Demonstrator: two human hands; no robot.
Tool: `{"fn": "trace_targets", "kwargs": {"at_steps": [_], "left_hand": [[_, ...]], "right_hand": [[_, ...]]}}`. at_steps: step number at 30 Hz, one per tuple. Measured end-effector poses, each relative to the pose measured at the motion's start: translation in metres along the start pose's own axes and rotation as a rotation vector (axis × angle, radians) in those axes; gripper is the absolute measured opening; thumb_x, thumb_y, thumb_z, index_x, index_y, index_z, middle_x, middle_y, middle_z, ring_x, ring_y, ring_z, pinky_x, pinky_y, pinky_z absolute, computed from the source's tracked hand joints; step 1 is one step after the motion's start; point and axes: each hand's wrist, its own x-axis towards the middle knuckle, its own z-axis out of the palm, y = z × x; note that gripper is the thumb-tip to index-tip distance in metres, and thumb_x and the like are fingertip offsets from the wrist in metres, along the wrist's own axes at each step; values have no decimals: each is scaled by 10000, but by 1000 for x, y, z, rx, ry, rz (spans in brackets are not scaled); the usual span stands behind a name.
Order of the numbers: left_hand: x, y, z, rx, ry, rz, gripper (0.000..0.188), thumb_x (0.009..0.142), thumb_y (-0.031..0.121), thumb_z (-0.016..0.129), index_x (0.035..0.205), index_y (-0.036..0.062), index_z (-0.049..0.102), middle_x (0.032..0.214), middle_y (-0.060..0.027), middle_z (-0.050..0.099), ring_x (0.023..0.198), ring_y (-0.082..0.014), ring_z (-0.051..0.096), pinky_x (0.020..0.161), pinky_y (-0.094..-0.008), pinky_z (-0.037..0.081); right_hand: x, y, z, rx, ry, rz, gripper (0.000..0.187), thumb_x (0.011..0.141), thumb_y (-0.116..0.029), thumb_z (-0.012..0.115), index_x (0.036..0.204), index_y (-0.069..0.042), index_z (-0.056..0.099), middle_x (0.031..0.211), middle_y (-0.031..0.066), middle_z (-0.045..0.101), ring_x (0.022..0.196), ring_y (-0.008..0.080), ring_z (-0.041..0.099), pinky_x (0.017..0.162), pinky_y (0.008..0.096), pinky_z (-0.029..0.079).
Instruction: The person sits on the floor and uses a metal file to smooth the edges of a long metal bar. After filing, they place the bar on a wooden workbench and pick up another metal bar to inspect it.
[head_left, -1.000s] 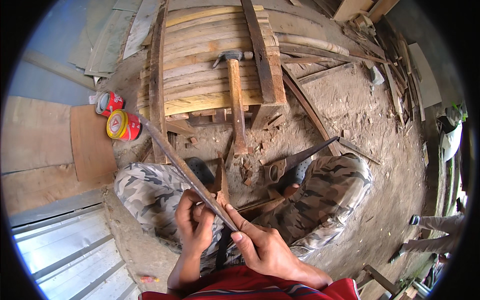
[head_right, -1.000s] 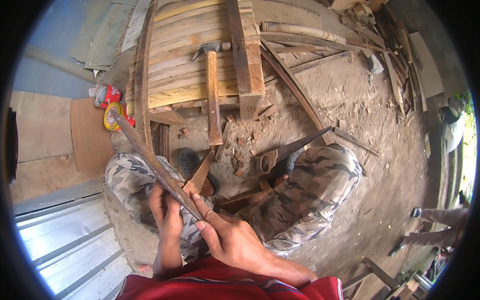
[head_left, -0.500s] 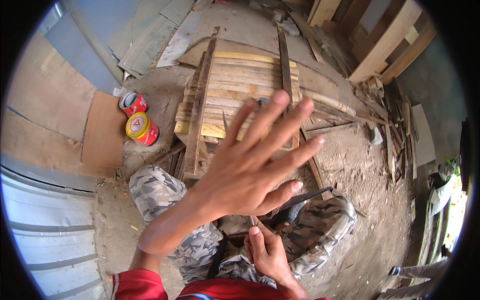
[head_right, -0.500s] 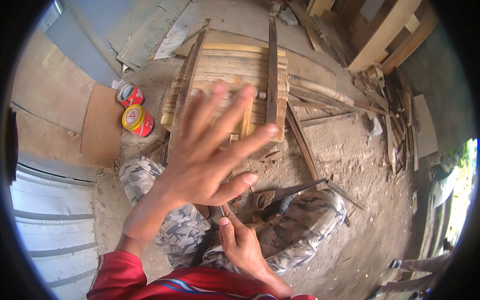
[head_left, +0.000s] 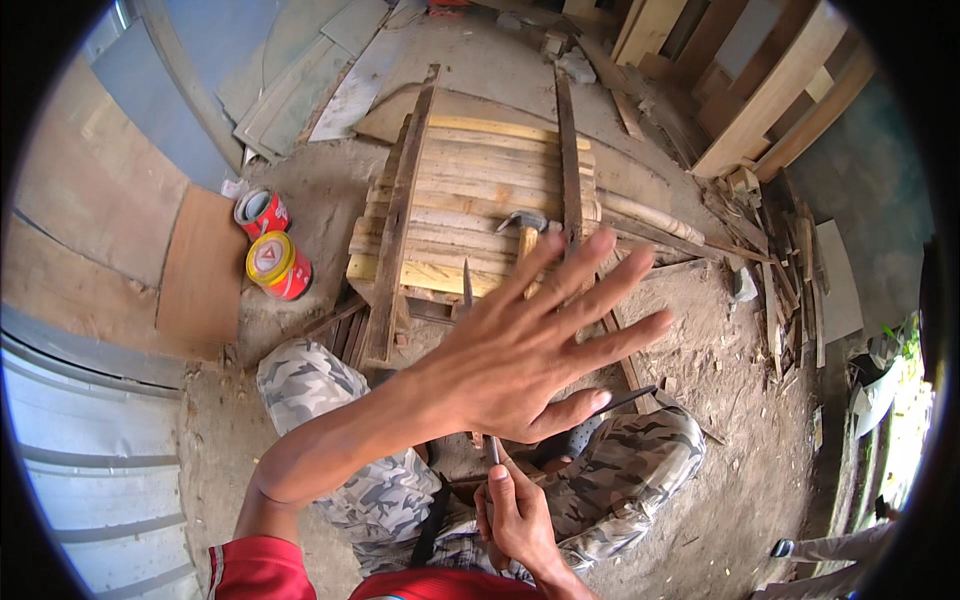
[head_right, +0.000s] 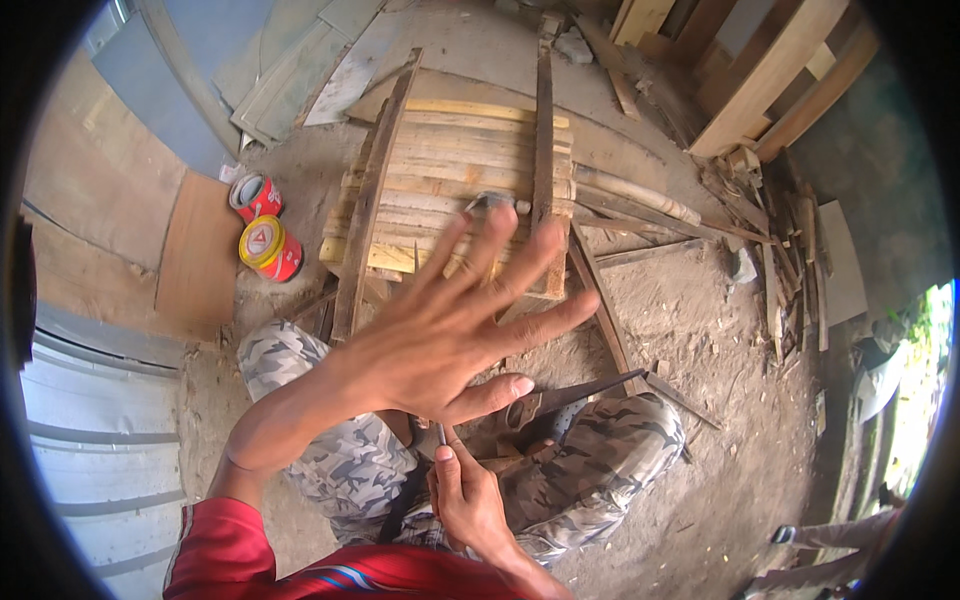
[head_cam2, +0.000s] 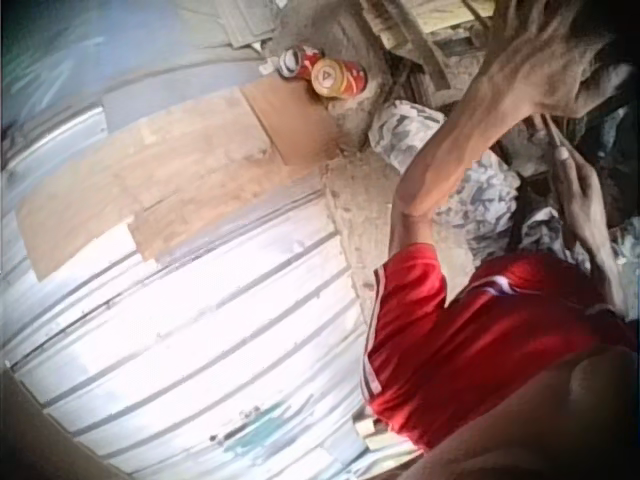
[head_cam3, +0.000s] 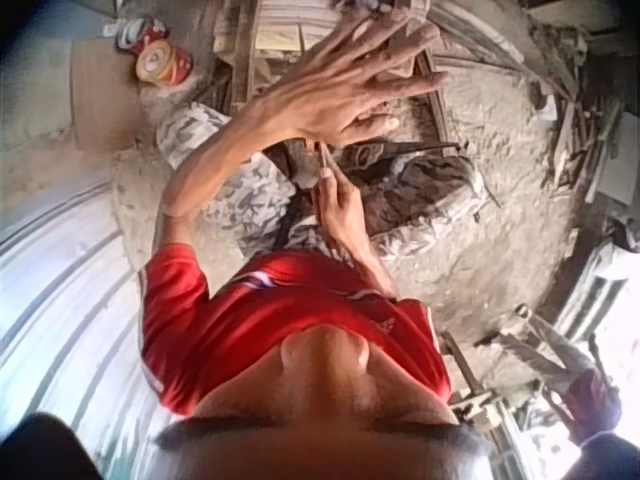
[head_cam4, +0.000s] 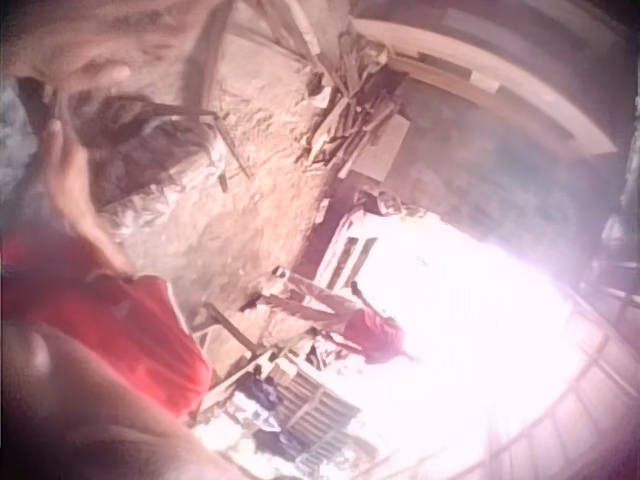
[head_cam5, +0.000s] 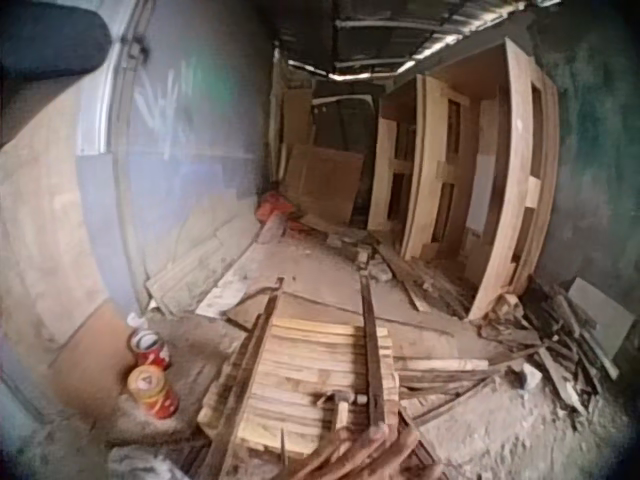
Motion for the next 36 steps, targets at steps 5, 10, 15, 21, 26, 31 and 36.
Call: {"fn": "trace_targets", "kwargs": {"at_steps": [5, 10, 15, 21, 26, 31, 36], "left_hand": [[-39, -11, 6, -506, 752, -344, 406, 974, 228, 584, 1337, 57, 526, 1359, -195, 486, 1186, -309, 501, 1020, -442, 415], [-101, 41, 58, -1152, 740, -769, 126, 936, 30, 632, 1034, -6, 561, 943, -64, 566, 779, -91, 546, 695, -223, 452], [-120, 73, 93, -1391, 695, -888, 133, 974, 45, 619, 1062, -1, 531, 873, -33, 595, 703, -41, 565, 581, -178, 415], [-124, 72, 91, -1247, 707, -918, 122, 983, 78, 626, 989, 6, 527, 790, -19, 580, 636, -35, 481, 563, -188, 372], [-123, 71, 101, -1219, 718, -834, 128, 988, 90, 605, 957, -4, 525, 854, -39, 547, 704, -73, 497, 616, -229, 396], [-119, 70, 93, -1251, 710, -849, 151, 997, 119, 585, 945, -7, 520, 871, -50, 547, 726, -83, 513, 646, -237, 412], [-123, 67, 100, -1254, 713, -816, 143, 995, 110, 590, 955, -8, 520, 860, -44, 540, 730, -78, 515, 638, -236, 413]], "right_hand": [[2, 1, 6, -17, 16, -45, 544, 1091, -314, 399, 1545, -22, 332, 605, 16, 549, 541, 79, 523, 533, 273, 449], [4, 2, 6, 12, 11, -71, 543, 1092, -310, 412, 1549, -29, 330, 608, 13, 526, 550, 78, 505, 541, 272, 448], [5, 2, 3, 60, -64, -107, 531, 1094, -281, 414, 1551, -24, 325, 623, 9, 527, 553, 72, 500, 545, 256, 444], [2, 1, -6, 150, -79, -253, 515, 1081, -206, 434, 1546, -9, 331, 634, 12, 535, 552, 72, 499, 548, 251, 451], [-1, 3, -7, 83, -86, -352, 501, 1068, -164, 446, 1536, -9, 356, 629, 32, 535, 554, 87, 517, 558, 262, 462], [5, -4, -10, 75, -124, -251, 490, 1080, -191, 431, 1536, -26, 365, 638, 29, 534, 551, 76, 505, 548, 256, 456], [6, -9, -14, 114, -156, -224, 494, 1077, -203, 446, 1534, -32, 369, 627, 18, 518, 569, 71, 498, 571, 257, 457]]}}
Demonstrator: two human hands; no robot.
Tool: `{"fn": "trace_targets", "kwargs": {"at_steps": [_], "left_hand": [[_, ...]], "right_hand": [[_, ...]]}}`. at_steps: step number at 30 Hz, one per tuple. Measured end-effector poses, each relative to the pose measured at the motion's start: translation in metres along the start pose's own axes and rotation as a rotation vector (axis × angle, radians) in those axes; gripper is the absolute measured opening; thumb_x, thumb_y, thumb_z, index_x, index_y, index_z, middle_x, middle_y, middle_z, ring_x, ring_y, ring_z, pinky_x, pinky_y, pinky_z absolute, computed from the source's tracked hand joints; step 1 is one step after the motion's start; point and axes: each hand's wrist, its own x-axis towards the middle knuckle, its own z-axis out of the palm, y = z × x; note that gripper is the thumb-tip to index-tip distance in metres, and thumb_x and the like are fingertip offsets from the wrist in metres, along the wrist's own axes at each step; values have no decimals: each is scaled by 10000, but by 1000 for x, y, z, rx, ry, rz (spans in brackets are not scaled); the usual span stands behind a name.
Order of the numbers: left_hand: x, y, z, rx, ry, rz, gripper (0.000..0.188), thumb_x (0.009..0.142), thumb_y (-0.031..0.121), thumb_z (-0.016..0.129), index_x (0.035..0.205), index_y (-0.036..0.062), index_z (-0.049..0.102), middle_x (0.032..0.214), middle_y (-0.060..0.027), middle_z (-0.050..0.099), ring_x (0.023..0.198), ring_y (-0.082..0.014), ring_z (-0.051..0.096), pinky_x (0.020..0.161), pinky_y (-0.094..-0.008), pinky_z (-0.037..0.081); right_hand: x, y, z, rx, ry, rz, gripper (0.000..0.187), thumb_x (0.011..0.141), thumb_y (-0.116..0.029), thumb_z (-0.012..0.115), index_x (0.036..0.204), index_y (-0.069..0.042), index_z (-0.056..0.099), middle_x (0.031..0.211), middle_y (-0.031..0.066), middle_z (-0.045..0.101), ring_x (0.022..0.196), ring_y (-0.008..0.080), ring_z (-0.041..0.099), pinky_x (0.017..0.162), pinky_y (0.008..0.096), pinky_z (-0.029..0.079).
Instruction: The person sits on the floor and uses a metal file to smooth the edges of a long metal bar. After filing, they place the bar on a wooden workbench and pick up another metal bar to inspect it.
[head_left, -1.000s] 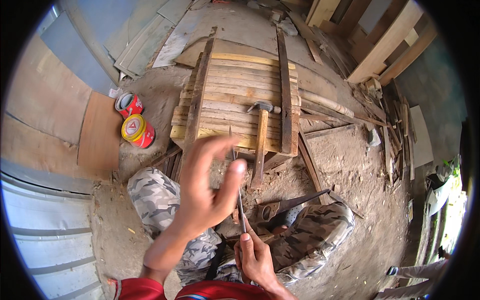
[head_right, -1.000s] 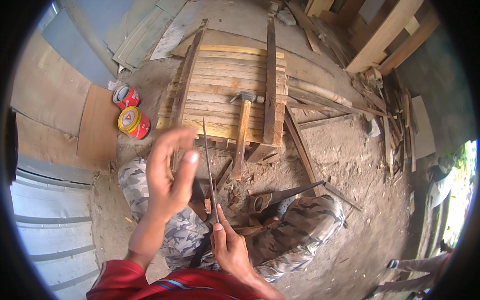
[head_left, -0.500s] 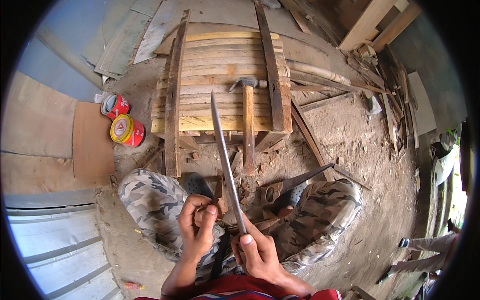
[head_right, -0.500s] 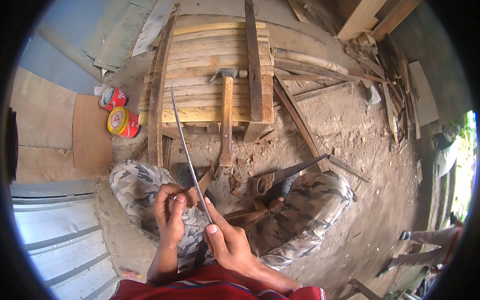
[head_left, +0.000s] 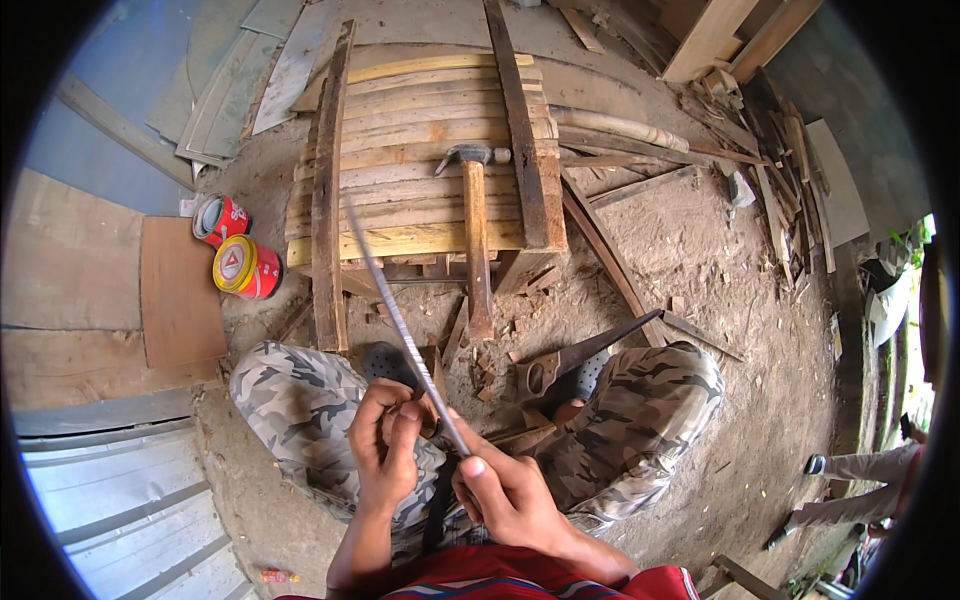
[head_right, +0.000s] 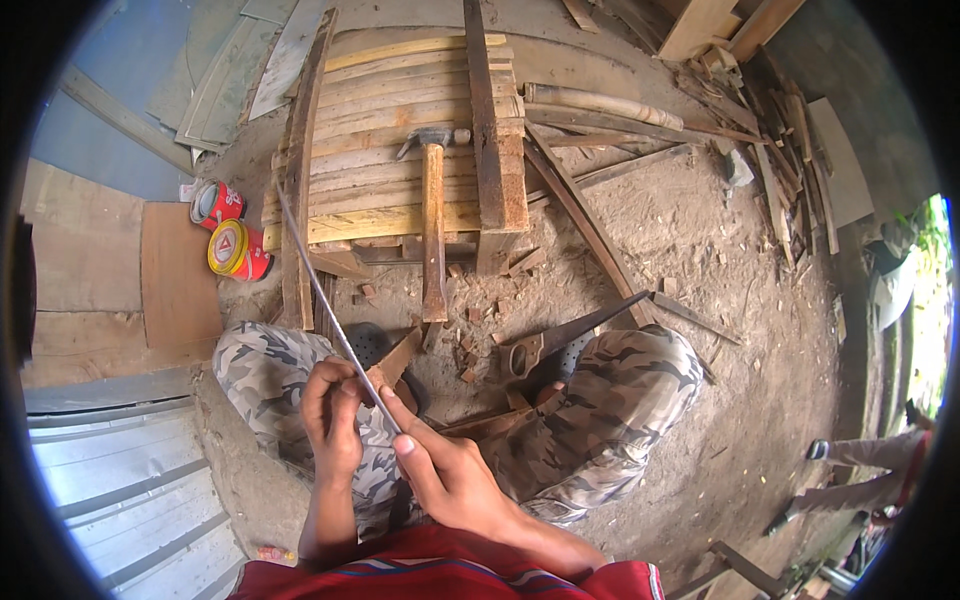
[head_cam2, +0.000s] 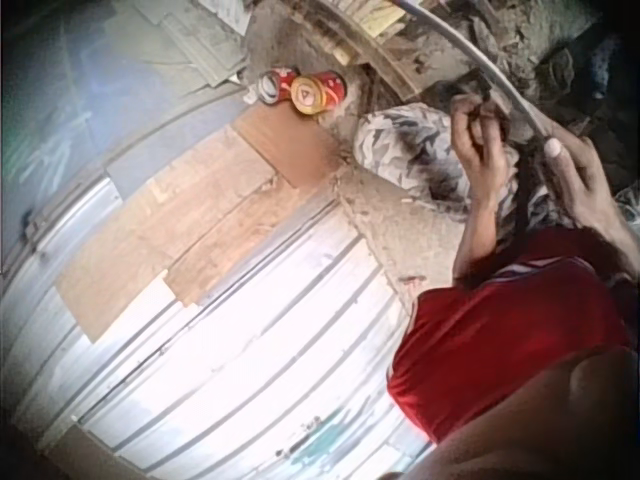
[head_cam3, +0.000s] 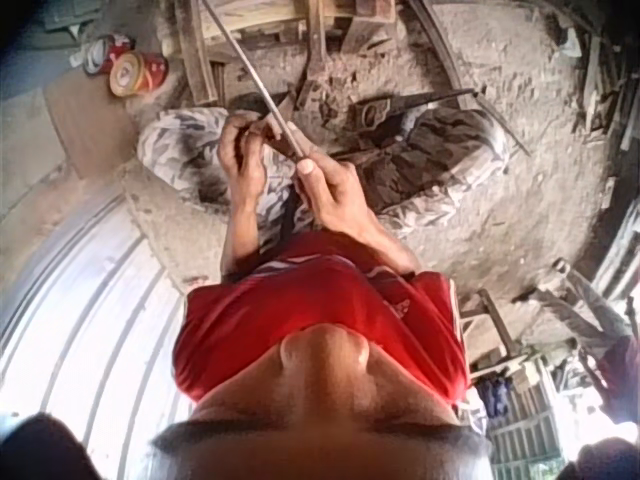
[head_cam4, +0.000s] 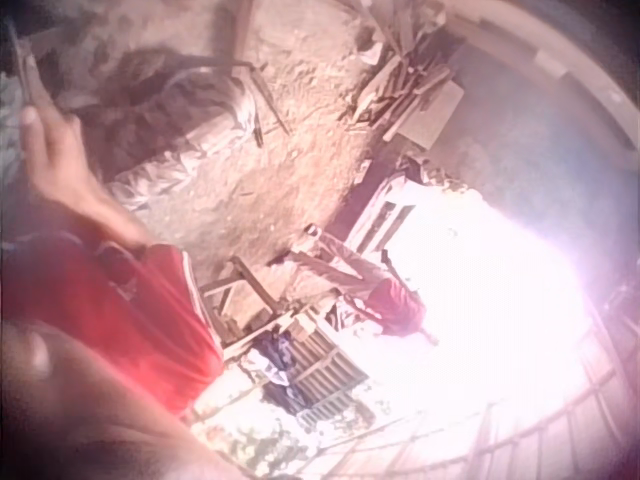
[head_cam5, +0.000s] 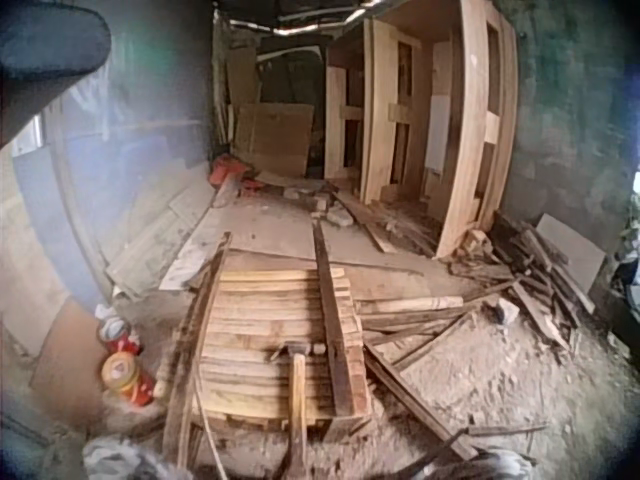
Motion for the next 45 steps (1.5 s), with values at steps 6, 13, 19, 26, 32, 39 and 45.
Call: {"fn": "trace_targets", "kwargs": {"at_steps": [6, 13, 19, 26, 32, 39, 45], "left_hand": [[2, 6, 5, 31, 2, 4, 111, 990, 84, 576, 947, -5, 525, 854, -40, 537, 709, -74, 516, 620, -232, 417], [2, 9, 2, 17, -18, -29, 127, 1001, 103, 571, 940, 2, 523, 855, -36, 541, 692, -77, 526, 610, -237, 423], [3, 6, -3, 59, -29, 9, 108, 999, 94, 569, 944, 10, 527, 856, -33, 545, 692, -75, 520, 607, -233, 419], [4, 8, 1, -13, 21, 2, 60, 980, 40, 556, 943, 5, 525, 866, -29, 537, 697, -73, 510, 604, -228, 418], [8, 14, 4, -7, 11, -22, 58, 979, 36, 546, 936, 3, 526, 872, -28, 533, 680, -70, 502, 595, -236, 413], [4, 5, -2, 11, -26, 1, 101, 994, 81, 559, 938, 4, 525, 863, -26, 530, 680, -67, 499, 594, -236, 405], [4, 8, -1, -19, -4, -31, 120, 995, 98, 567, 942, 1, 521, 870, -30, 528, 697, -67, 496, 591, -238, 396]], "right_hand": [[-1, -1, 2, -9, 39, -40, 486, 1076, -195, 447, 1531, -39, 381, 621, 22, 510, 569, 69, 502, 573, 253, 453], [4, 1, 3, -78, 33, -63, 482, 1097, -226, 403, 1531, -20, 373, 654, 6, 544, 535, 63, 502, 519, 233, 438], [7, 3, 6, -101, -2, 4, 475, 1096, -210, 388, 1533, -24, 373, 641, 0, 537, 535, 59, 499, 522, 235, 441], [0, 4, 7, -122, 16, -61, 486, 1070, -189, 449, 1522, -20, 386, 636, 60, 545, 545, 101, 519, 558, 269, 464], [2, 1, 8, -117, 53, -93, 492, 1084, -223, 426, 1524, -9, 378, 648, 32, 557, 532, 86, 524, 536, 252, 456], [6, 3, 6, -90, 17, 38, 489, 1070, -195, 452, 1527, -31, 386, 647, 39, 575, 573, 98, 559, 587, 270, 486], [-1, 0, 7, -83, 52, -125, 504, 1094, -239, 421, 1532, 2, 355, 650, 6, 531, 518, 59, 486, 510, 234, 431]]}}
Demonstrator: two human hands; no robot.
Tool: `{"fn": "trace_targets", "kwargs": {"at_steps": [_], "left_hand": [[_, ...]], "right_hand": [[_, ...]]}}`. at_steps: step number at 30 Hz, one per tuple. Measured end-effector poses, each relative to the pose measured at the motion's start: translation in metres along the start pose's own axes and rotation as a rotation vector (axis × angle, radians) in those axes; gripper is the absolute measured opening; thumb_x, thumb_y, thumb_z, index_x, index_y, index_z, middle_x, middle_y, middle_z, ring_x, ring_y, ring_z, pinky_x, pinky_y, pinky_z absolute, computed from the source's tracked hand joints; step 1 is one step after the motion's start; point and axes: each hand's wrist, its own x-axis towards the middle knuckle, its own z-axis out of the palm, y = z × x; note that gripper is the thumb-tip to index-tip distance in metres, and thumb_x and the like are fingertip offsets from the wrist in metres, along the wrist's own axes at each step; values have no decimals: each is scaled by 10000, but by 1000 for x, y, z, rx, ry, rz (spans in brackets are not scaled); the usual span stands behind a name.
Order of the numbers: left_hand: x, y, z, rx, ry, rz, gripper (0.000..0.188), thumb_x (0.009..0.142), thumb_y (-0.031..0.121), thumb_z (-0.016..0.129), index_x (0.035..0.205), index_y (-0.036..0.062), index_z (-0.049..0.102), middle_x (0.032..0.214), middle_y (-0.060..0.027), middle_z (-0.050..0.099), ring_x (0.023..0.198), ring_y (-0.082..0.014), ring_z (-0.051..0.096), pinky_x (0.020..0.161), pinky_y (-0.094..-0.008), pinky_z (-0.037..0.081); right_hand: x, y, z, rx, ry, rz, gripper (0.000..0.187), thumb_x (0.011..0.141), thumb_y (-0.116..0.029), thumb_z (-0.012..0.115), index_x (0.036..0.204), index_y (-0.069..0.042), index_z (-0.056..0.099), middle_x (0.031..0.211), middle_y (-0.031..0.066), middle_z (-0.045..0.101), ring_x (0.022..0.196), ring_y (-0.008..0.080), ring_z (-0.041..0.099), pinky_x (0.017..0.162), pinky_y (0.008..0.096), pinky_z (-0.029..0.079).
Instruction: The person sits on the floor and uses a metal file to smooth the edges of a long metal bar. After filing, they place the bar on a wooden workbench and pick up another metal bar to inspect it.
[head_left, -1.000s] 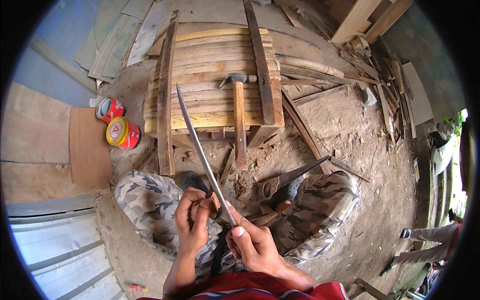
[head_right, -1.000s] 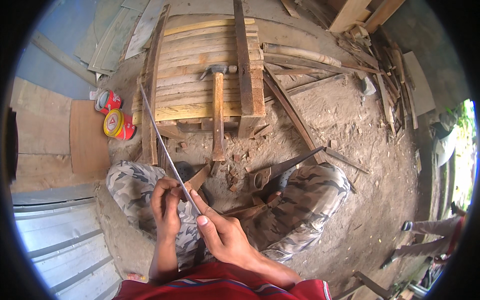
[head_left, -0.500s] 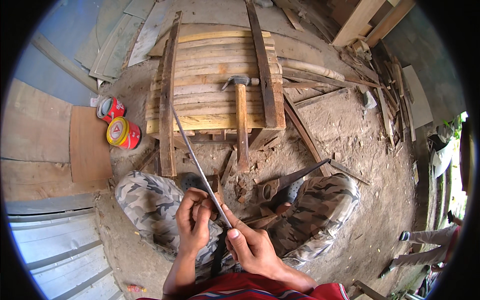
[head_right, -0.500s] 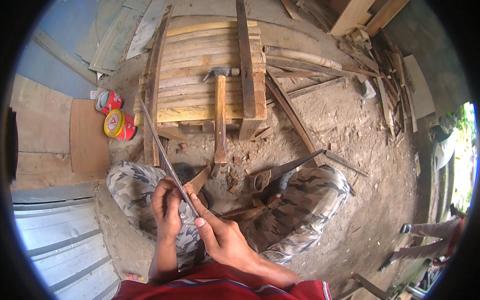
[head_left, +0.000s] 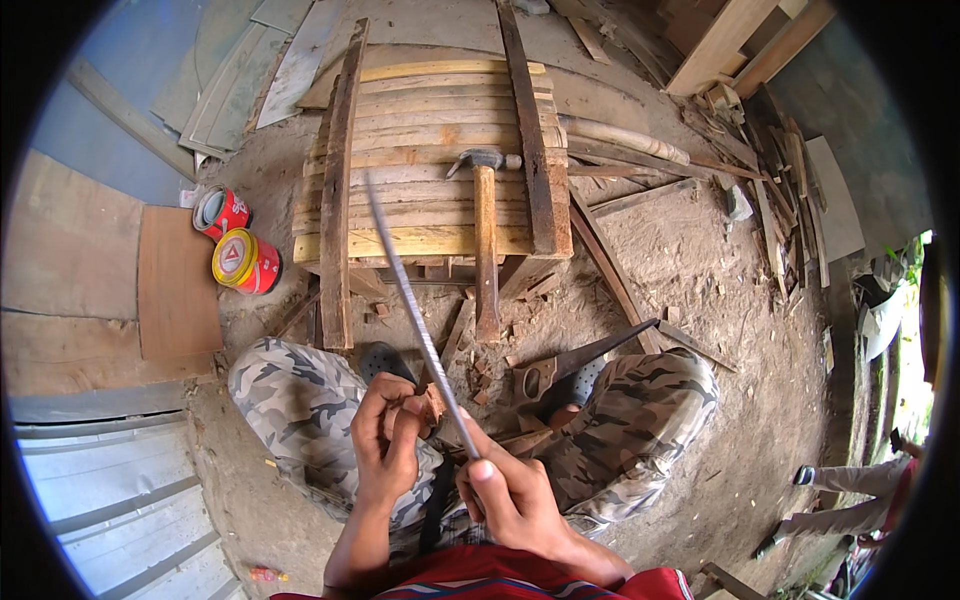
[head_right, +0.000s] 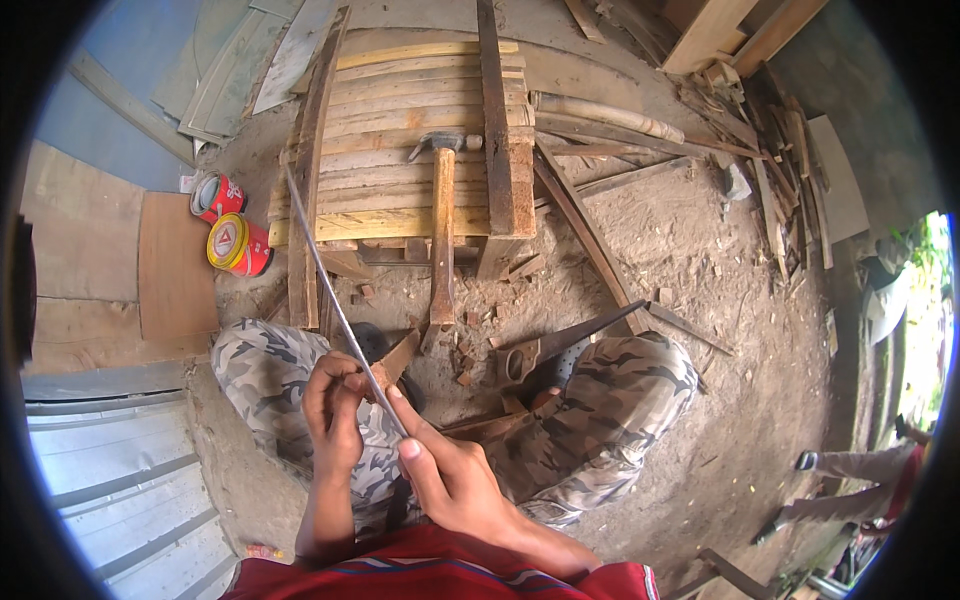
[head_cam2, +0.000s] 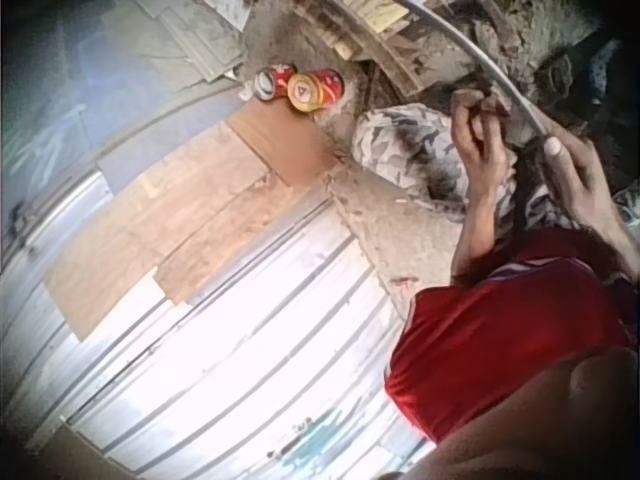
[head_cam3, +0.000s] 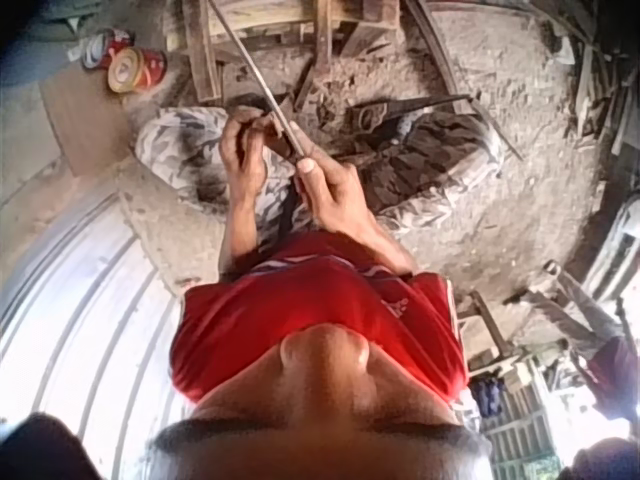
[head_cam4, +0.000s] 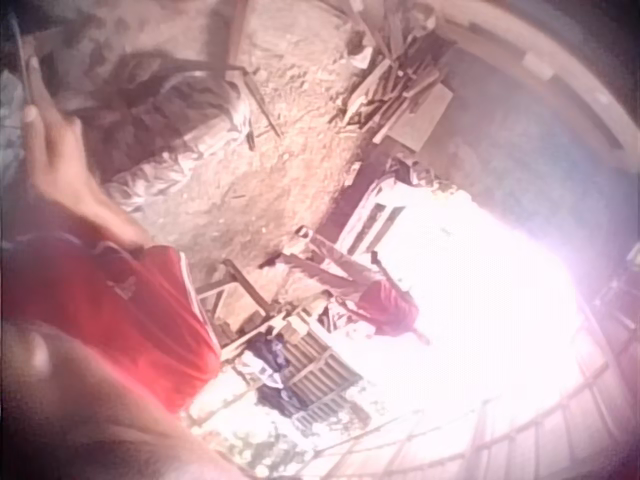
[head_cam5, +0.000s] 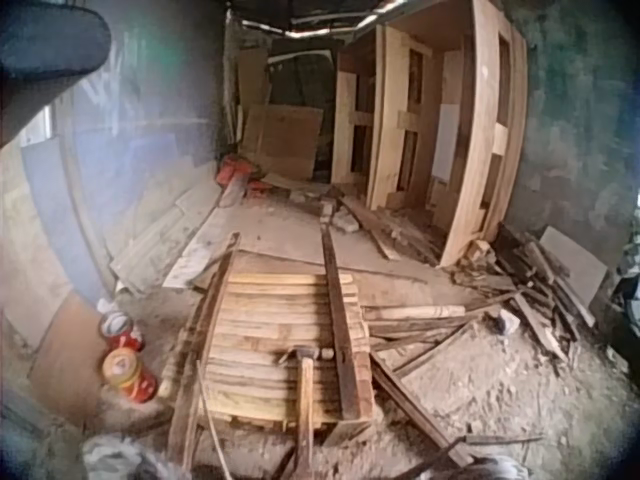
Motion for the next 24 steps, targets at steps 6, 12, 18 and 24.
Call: {"fn": "trace_targets", "kwargs": {"at_steps": [6, 12, 18, 24], "left_hand": [[2, 0, 0, 38, 4, 42, 118, 995, 97, 564, 933, 3, 530, 880, -34, 529, 695, -75, 501, 599, -244, 401], [-1, -4, -2, 33, 3, 35, 121, 998, 96, 562, 922, 8, 532, 874, -30, 527, 687, -75, 506, 599, -239, 403], [1, 1, 1, -11, 6, 12, 139, 1004, 117, 565, 926, 9, 525, 868, -31, 520, 674, -75, 496, 593, -242, 405], [1, -5, -3, 25, 14, 33, 149, 997, 125, 577, 931, 6, 515, 865, -36, 510, 679, -81, 495, 594, -236, 399]], "right_hand": [[-1, 1, 3, 0, 14, 36, 488, 1073, -197, 443, 1524, -23, 381, 648, 46, 553, 546, 97, 521, 555, 265, 467], [4, 7, 4, -92, -14, 132, 477, 1071, -191, 453, 1514, -20, 406, 647, 41, 558, 573, 85, 531, 573, 266, 472], [7, 6, 4, -73, 3, 146, 486, 1070, -209, 470, 1520, -38, 401, 632, 52, 556, 557, 93, 543, 566, 278, 476], [3, 7, 3, 82, 40, 62, 479, 1076, -198, 452, 1524, -37, 396, 629, 20, 548, 537, 76, 528, 546, 256, 467]]}}
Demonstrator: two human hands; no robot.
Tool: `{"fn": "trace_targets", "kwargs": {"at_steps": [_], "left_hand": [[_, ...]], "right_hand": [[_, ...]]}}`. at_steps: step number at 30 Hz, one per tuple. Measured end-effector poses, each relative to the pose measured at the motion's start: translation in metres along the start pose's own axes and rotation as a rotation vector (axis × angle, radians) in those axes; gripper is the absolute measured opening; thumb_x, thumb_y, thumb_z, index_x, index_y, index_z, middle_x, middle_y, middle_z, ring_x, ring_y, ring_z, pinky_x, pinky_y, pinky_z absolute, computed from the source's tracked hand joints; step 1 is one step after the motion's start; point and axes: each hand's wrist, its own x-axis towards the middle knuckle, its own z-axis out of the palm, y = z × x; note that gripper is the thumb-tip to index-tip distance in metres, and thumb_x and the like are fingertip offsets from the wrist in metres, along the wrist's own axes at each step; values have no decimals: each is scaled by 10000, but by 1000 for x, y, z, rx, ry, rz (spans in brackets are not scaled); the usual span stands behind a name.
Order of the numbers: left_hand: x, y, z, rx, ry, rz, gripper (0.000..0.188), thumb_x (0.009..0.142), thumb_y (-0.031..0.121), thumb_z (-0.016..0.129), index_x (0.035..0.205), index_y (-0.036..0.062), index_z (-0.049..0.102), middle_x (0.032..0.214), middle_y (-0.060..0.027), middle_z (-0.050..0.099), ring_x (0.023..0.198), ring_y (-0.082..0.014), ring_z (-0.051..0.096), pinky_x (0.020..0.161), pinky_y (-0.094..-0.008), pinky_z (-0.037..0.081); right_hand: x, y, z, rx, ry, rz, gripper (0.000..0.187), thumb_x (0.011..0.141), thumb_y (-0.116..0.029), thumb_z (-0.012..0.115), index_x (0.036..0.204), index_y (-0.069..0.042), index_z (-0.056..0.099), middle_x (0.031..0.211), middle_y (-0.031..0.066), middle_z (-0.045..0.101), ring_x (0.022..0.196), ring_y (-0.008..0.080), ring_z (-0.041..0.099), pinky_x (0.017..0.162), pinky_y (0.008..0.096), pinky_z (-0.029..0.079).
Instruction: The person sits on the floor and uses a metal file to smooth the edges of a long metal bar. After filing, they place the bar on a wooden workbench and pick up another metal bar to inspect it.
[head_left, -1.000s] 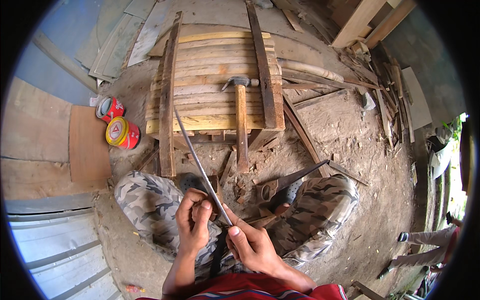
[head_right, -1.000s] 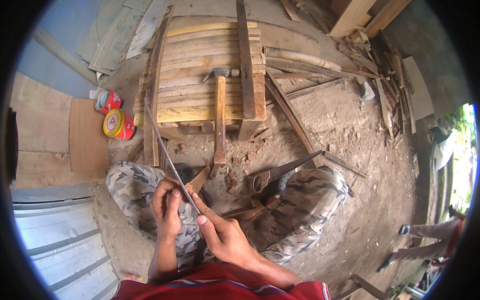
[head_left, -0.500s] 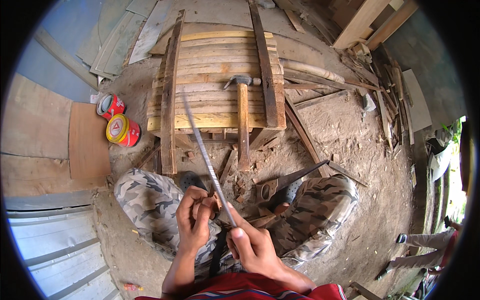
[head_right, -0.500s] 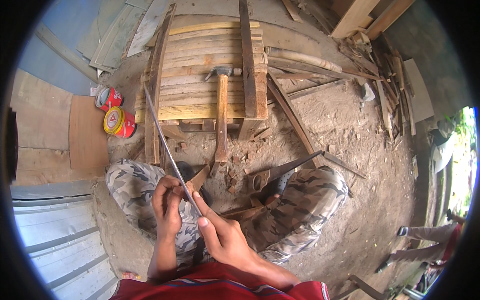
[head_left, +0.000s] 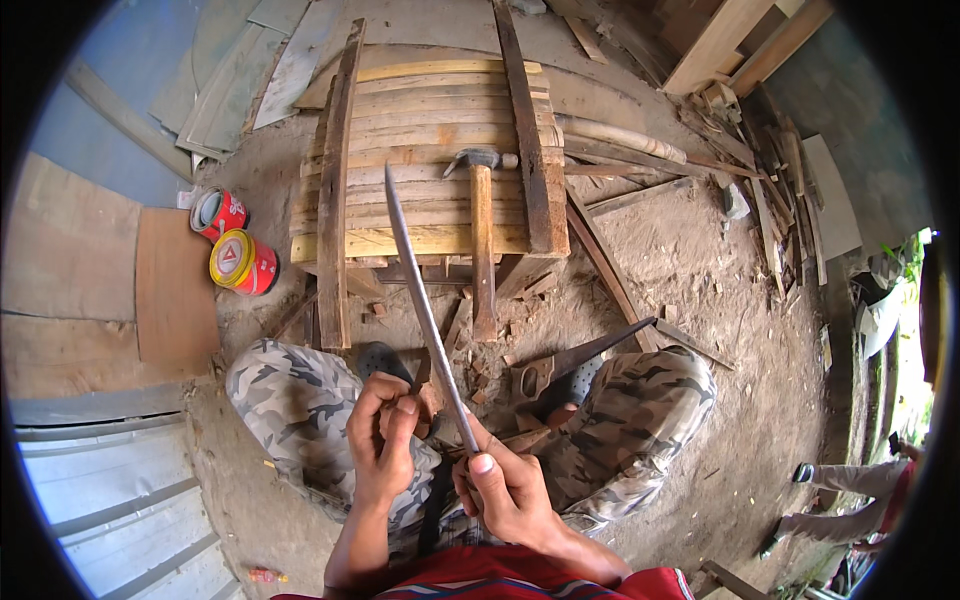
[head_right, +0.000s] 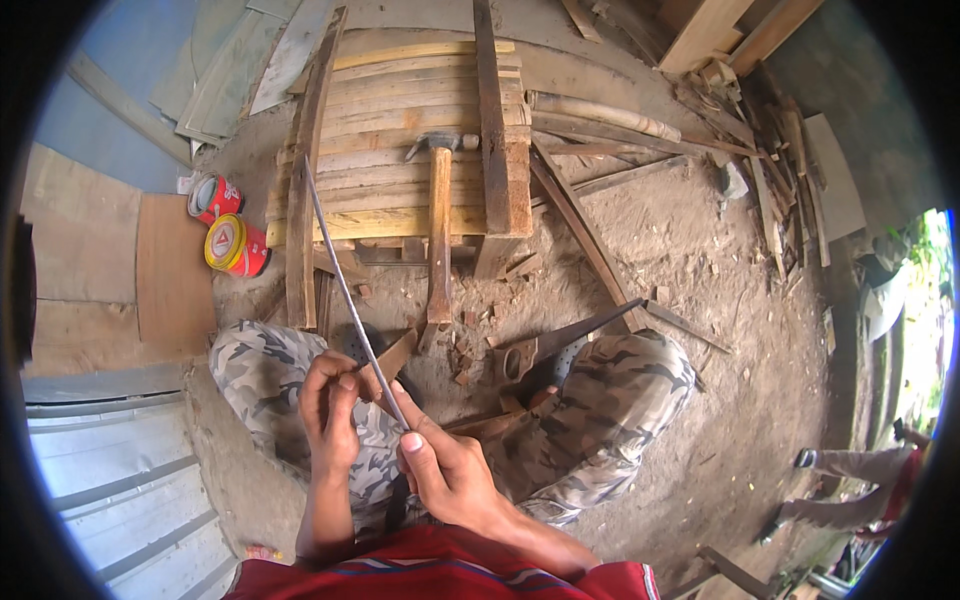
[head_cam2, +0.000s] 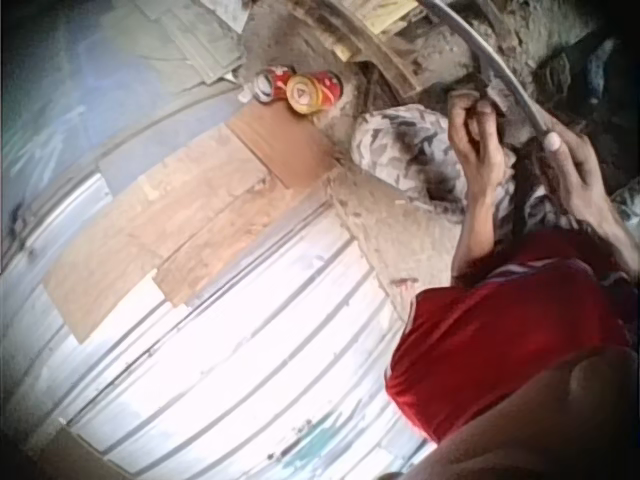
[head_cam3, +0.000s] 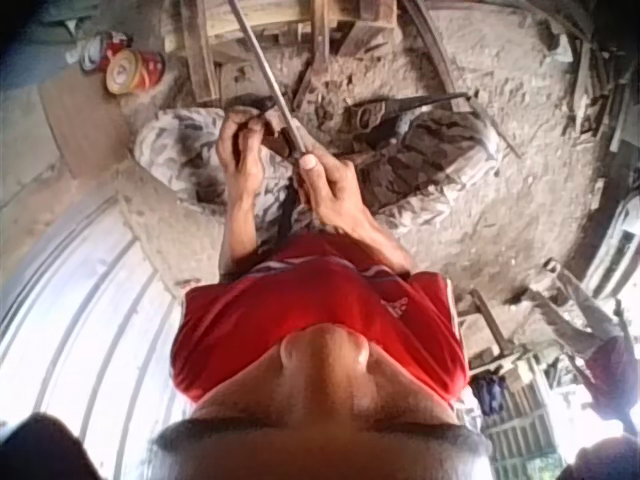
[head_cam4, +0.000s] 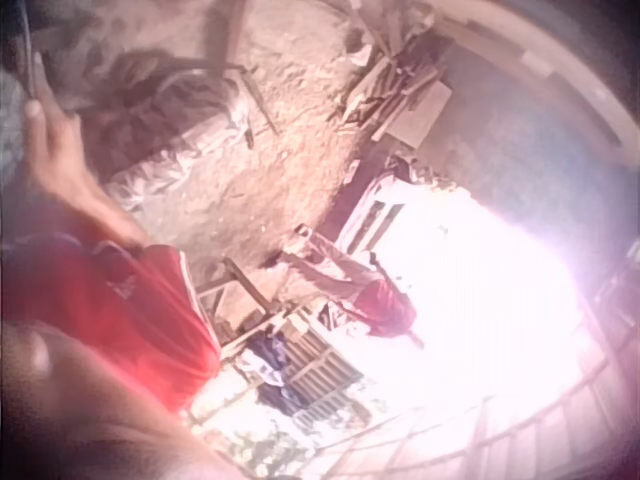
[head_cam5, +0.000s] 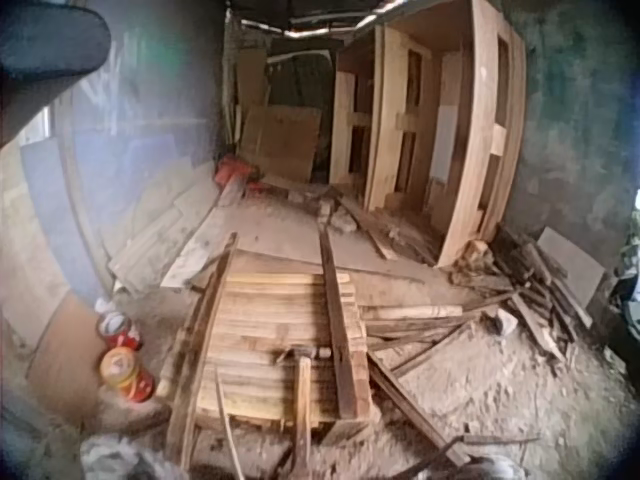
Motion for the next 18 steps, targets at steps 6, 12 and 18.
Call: {"fn": "trace_targets", "kwargs": {"at_steps": [6, 12, 18], "left_hand": [[1, 3, 2, -51, -2, -12, 148, 994, 123, 579, 940, 1, 515, 876, -43, 507, 690, -85, 513, 599, -234, 410], [-1, 0, -1, -47, -5, -28, 137, 992, 112, 572, 959, -7, 514, 887, -47, 507, 706, -88, 525, 620, -242, 417], [-1, 0, 2, 24, 62, -16, 209, 977, 219, 562, 918, 19, 544, 877, -53, 537, 700, -98, 490, 644, -253, 395]], "right_hand": [[3, 1, -2, -71, -58, 37, 478, 1079, -191, 437, 1530, -41, 388, 636, 9, 545, 541, 66, 518, 539, 252, 463], [3, 2, -1, -47, -71, 47, 485, 1073, -176, 440, 1528, -20, 378, 618, 26, 526, 544, 72, 512, 544, 261, 455], [-5, -2, -2, -20, -37, -38, 491, 1067, -192, 464, 1534, -62, 385, 584, 49, 515, 548, 81, 522, 562, 261, 462]]}}
